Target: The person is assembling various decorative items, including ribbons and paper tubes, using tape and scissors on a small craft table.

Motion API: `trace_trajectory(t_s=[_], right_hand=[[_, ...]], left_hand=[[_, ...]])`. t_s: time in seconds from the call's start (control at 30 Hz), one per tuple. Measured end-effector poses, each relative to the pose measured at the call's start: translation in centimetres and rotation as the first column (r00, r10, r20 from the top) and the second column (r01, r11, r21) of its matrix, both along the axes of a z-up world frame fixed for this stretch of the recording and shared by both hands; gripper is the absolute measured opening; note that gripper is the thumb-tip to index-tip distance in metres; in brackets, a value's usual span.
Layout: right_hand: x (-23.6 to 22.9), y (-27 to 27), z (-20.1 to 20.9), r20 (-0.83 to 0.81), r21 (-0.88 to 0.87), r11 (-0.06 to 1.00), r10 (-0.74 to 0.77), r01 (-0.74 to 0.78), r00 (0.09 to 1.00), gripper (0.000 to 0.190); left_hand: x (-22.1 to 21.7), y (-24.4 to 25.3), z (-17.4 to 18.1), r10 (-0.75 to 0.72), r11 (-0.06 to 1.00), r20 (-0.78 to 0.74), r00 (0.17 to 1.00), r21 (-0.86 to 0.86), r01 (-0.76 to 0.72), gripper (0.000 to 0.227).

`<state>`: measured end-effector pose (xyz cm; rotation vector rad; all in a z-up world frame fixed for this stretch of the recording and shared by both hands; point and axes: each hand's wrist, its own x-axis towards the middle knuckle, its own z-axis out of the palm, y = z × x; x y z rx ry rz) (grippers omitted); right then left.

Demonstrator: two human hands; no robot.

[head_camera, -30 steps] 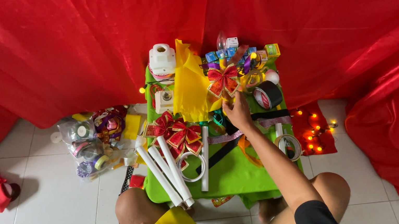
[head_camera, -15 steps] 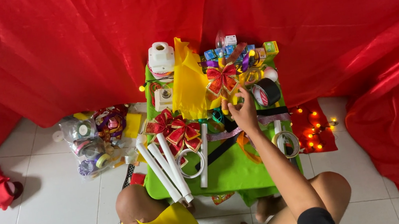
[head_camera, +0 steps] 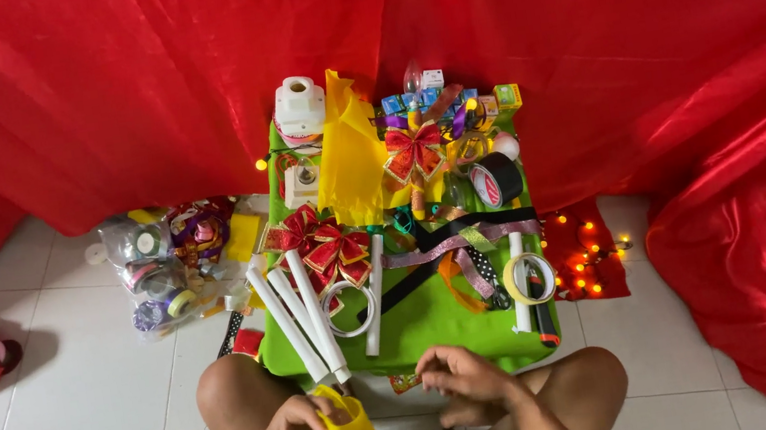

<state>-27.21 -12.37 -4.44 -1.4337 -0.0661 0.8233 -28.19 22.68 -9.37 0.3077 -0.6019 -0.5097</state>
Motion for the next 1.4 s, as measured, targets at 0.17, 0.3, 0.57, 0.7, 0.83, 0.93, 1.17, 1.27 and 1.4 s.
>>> trace_trajectory(t_s=[0.17,0.3,0.57,0.7,0.83,0.93,1.17,1.27,1.4], right_hand=[[-4.4,-0.6,1.4,-0.323,0.194,0.978,-0.01,0.077,0.946,0.032],[-5.1,0.1,2.5,-0.483,0.028,0.89,-0.387,0.455,0.785,0.046],[-5.4,-0.1,2.2,-0.514,0.429,0.66,-0.383,0.617,0.768,0.065],[-3.9,0.1,4.1,-0.449,0.685,0.451,-0.355,0.571,0.82,0.074],[-2.8,-0.6,6.3,-0.422,0.793,0.284,-0.38,0.538,0.823,0.08],[-2.8,-0.6,6.9,-0.427,0.754,0.261,-0.503,0.603,0.752,0.078],[-2.0,-1.5,6.8,-0.394,0.526,0.222,-0.792,0.821,0.467,0.068],[-1.9,-2.5,6.2,-0.374,0.371,0.169,-0.873,0.913,0.313,0.055],[-1.6,-3.7,6.0,-0.377,0.449,0.152,-0.861,0.88,0.341,0.053]], left_hand=[[4.0,-6.9,11.4,-0.1,0.91,0.159,0.982,0.414,0.025,0.037],[3.9,-11.6,14.4,-0.02,0.751,0.086,0.996,0.659,-0.042,0.031],[1.2,-14.0,19.7,-0.246,0.618,0.459,0.854,0.753,-0.227,0.021],[0.7,-13.5,20.4,-0.326,0.593,0.605,0.726,0.729,-0.342,0.021],[0.3,-12.7,18.3,-0.24,0.486,0.766,0.597,0.627,-0.609,0.024],[-0.4,-12.3,16.8,-0.199,0.347,0.808,0.555,0.588,-0.731,0.019],[-1.8,-12.3,13.9,-0.321,0.147,0.806,0.498,0.562,-0.814,0.012],[-2.1,-12.3,13.9,-0.332,0.093,0.791,0.515,0.57,-0.816,0.014],[-2.0,-12.2,14.9,-0.305,0.093,0.81,0.501,0.549,-0.831,0.02]])
